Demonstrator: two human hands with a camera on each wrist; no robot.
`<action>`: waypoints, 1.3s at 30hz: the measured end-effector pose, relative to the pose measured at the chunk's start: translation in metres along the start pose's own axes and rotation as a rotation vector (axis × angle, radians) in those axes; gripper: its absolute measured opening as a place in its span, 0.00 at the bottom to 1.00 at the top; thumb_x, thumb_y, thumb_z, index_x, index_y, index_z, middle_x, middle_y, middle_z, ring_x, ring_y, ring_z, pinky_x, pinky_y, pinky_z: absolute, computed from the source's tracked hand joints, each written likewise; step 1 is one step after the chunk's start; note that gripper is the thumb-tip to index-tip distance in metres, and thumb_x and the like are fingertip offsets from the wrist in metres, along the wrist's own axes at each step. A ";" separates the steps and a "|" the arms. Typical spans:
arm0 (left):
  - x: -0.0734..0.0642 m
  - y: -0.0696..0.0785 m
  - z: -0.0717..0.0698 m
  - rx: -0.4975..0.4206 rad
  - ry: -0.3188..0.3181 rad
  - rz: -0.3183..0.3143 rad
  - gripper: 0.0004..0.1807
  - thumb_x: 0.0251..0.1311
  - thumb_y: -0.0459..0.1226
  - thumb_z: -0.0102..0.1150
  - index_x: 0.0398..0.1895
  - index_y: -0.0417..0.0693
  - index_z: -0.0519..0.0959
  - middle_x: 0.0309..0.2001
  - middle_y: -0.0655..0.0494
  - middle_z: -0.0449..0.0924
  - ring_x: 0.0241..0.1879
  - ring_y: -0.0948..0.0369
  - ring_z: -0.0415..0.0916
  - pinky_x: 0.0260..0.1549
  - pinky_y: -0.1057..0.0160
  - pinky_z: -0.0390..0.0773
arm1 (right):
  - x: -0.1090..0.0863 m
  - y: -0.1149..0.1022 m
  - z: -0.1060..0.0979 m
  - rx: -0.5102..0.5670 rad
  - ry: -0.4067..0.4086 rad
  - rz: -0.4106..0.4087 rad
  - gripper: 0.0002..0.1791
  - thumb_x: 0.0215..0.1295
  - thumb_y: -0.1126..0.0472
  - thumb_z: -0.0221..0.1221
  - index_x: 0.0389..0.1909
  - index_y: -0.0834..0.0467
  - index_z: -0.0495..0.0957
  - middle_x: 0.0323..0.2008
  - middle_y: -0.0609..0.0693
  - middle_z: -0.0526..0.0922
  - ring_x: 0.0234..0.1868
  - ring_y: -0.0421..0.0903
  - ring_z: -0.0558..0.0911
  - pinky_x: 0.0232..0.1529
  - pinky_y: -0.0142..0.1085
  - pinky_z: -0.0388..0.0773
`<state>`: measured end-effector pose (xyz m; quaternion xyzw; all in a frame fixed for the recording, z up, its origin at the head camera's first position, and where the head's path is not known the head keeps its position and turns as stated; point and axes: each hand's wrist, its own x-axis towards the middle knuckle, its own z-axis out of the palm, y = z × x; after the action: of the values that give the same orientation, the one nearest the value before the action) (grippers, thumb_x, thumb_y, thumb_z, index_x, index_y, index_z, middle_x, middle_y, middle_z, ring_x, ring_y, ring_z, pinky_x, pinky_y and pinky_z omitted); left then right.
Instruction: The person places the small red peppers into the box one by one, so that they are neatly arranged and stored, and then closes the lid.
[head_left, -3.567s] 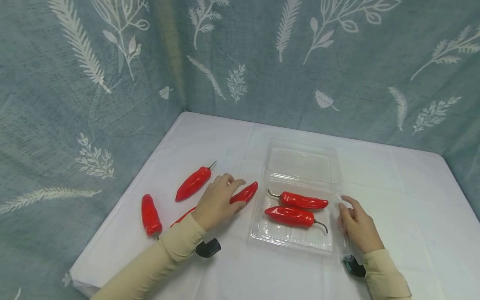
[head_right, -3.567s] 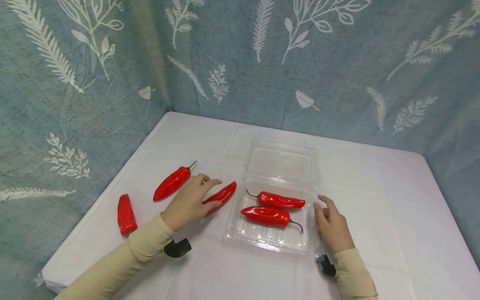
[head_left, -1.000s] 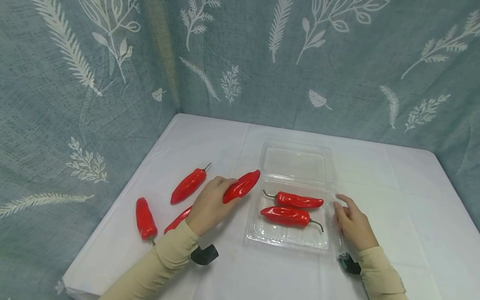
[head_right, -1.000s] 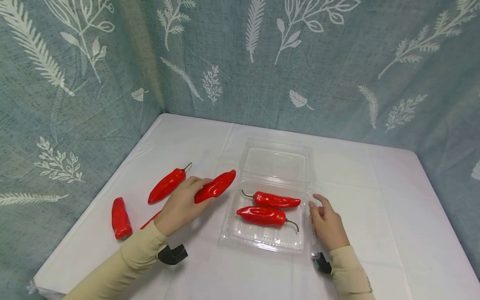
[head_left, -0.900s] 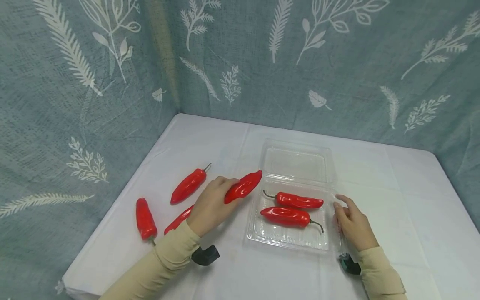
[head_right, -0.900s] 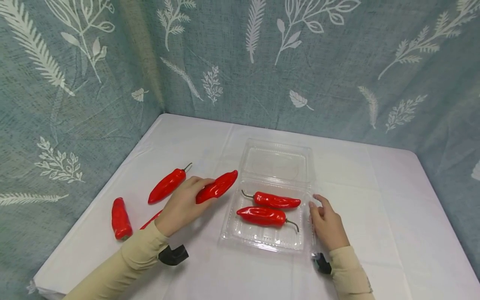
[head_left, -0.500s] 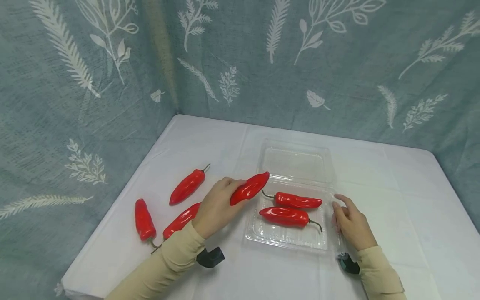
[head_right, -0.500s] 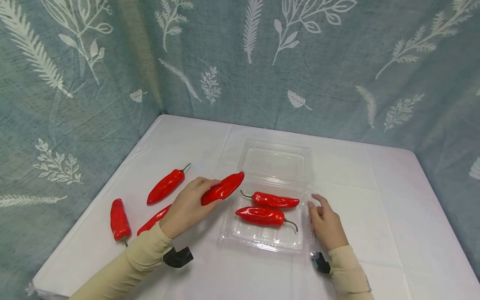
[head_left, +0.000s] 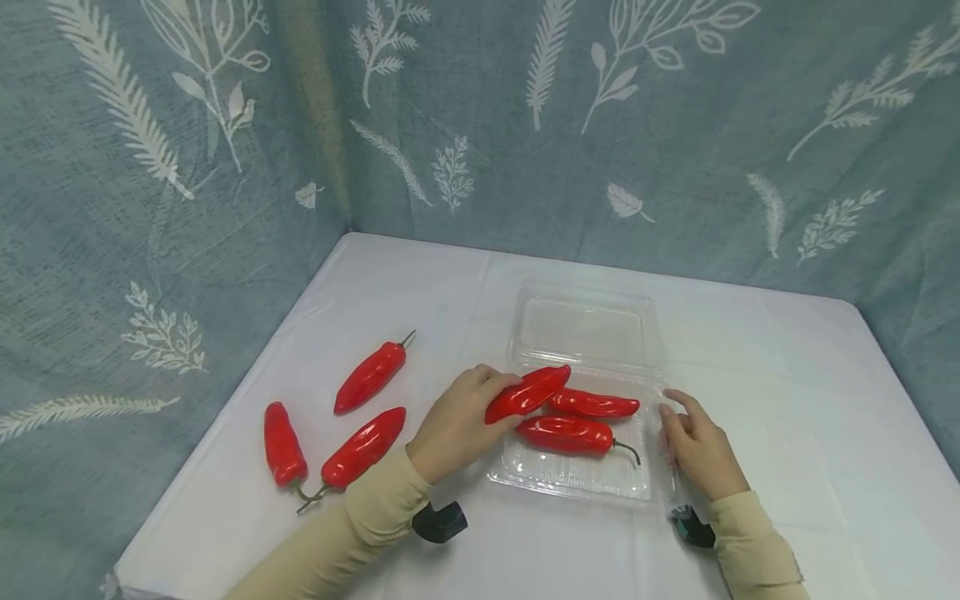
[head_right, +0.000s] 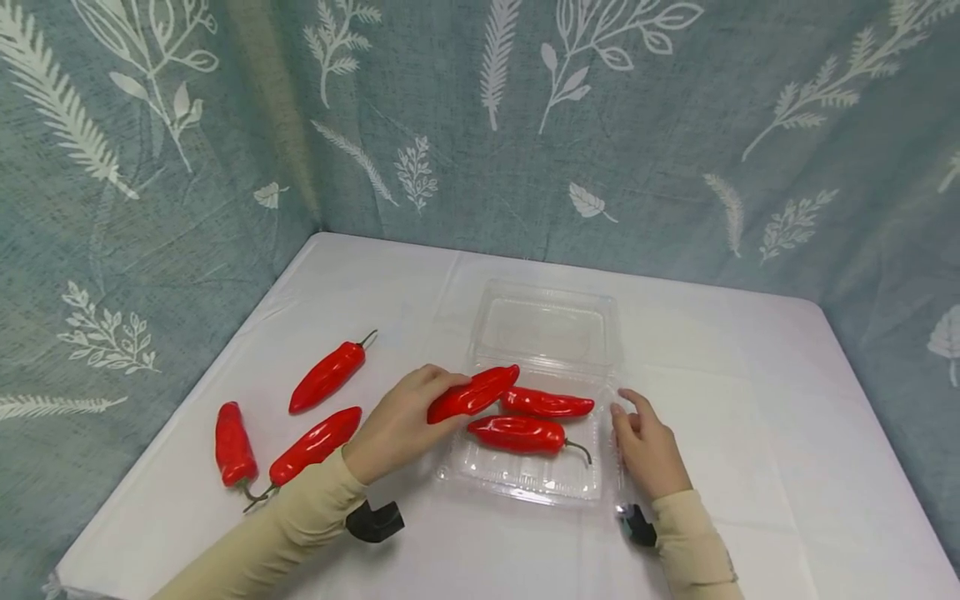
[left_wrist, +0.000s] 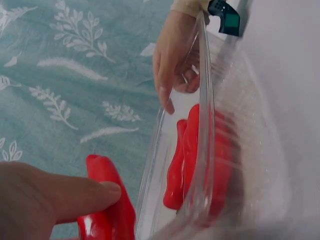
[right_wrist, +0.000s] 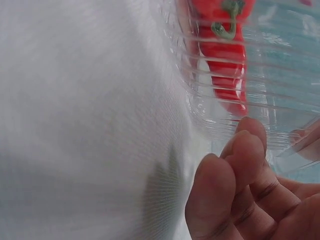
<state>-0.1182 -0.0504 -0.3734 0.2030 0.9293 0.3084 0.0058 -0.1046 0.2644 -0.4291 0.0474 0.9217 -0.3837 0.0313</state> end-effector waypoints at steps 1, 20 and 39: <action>0.000 0.002 0.001 0.001 -0.015 0.015 0.29 0.51 0.43 0.70 0.58 0.50 0.75 0.47 0.53 0.76 0.45 0.59 0.74 0.39 0.61 0.81 | 0.000 0.000 0.000 0.000 0.000 0.003 0.30 0.75 0.44 0.40 0.68 0.60 0.59 0.21 0.50 0.75 0.20 0.42 0.73 0.29 0.36 0.70; 0.013 0.030 0.032 0.172 -0.118 0.386 0.21 0.53 0.44 0.68 0.51 0.55 0.80 0.47 0.57 0.79 0.47 0.61 0.75 0.46 0.68 0.76 | 0.001 -0.003 0.000 0.004 0.003 0.007 0.27 0.75 0.48 0.43 0.67 0.59 0.60 0.22 0.51 0.75 0.20 0.42 0.73 0.28 0.36 0.71; 0.016 0.033 0.046 0.203 -0.277 0.424 0.18 0.51 0.41 0.70 0.48 0.54 0.83 0.46 0.60 0.81 0.48 0.64 0.75 0.50 0.69 0.74 | 0.001 -0.002 -0.003 -0.009 0.001 0.010 0.27 0.75 0.48 0.43 0.67 0.59 0.60 0.21 0.50 0.75 0.21 0.42 0.73 0.28 0.36 0.70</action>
<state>-0.1140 0.0060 -0.3901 0.4327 0.8827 0.1773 0.0476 -0.1057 0.2653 -0.4253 0.0519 0.9232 -0.3793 0.0329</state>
